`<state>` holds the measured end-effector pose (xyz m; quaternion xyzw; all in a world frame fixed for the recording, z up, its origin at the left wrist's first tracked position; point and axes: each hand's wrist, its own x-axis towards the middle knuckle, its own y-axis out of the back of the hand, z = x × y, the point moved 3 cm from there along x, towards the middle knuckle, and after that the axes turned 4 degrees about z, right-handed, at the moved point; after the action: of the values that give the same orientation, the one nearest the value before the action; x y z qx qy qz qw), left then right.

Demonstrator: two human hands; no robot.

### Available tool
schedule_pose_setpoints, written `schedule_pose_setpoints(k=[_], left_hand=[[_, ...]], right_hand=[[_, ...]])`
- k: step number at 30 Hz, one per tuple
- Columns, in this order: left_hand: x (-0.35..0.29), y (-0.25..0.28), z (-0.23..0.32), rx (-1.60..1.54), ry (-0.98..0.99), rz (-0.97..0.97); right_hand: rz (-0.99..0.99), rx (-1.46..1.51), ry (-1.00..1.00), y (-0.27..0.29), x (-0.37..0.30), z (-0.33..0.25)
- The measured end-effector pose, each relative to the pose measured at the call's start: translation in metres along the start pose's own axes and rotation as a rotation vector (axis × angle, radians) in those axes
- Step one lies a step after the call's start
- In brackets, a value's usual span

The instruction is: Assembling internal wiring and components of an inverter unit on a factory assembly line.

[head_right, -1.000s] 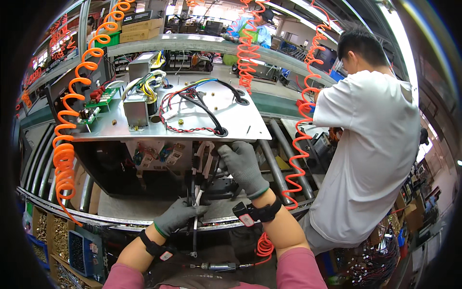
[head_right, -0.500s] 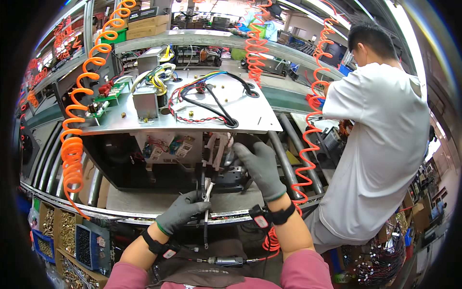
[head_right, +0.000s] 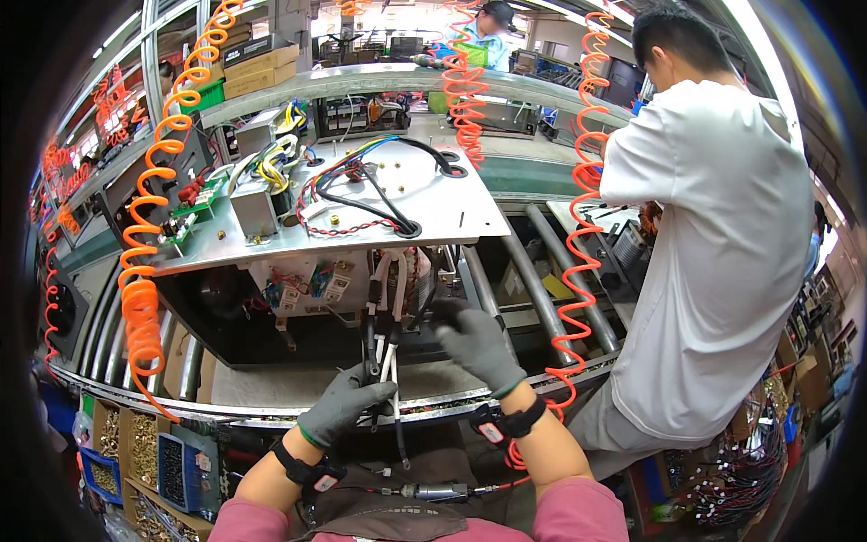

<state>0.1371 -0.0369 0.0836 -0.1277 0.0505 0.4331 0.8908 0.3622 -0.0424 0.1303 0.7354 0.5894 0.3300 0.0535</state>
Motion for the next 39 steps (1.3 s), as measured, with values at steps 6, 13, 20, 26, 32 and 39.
schedule_pose_setpoints(k=[6, 13, 20, 26, 32, 39], left_hand=[[-0.006, -0.004, 0.006, -0.04, 0.066, 0.016], [-0.009, 0.0, 0.008, -0.059, 0.046, 0.028], [-0.005, -0.001, 0.006, -0.073, 0.076, 0.008], [0.003, -0.009, 0.005, -0.064, 0.127, -0.028], [0.003, -0.007, 0.005, -0.086, 0.125, -0.006], [0.0, -0.003, 0.006, -0.092, 0.155, 0.023]], right_hand=[[-0.097, -0.512, 0.163, -0.017, 0.019, 0.022], [-0.073, -0.124, -0.185, -0.011, 0.059, 0.059], [-0.083, 0.024, -0.34, -0.014, 0.05, 0.055], [-0.013, -0.031, -0.226, -0.014, 0.055, 0.041], [-0.063, 0.174, -0.408, -0.029, 0.06, 0.047], [-0.002, -0.167, -0.152, 0.003, 0.057, 0.048]])
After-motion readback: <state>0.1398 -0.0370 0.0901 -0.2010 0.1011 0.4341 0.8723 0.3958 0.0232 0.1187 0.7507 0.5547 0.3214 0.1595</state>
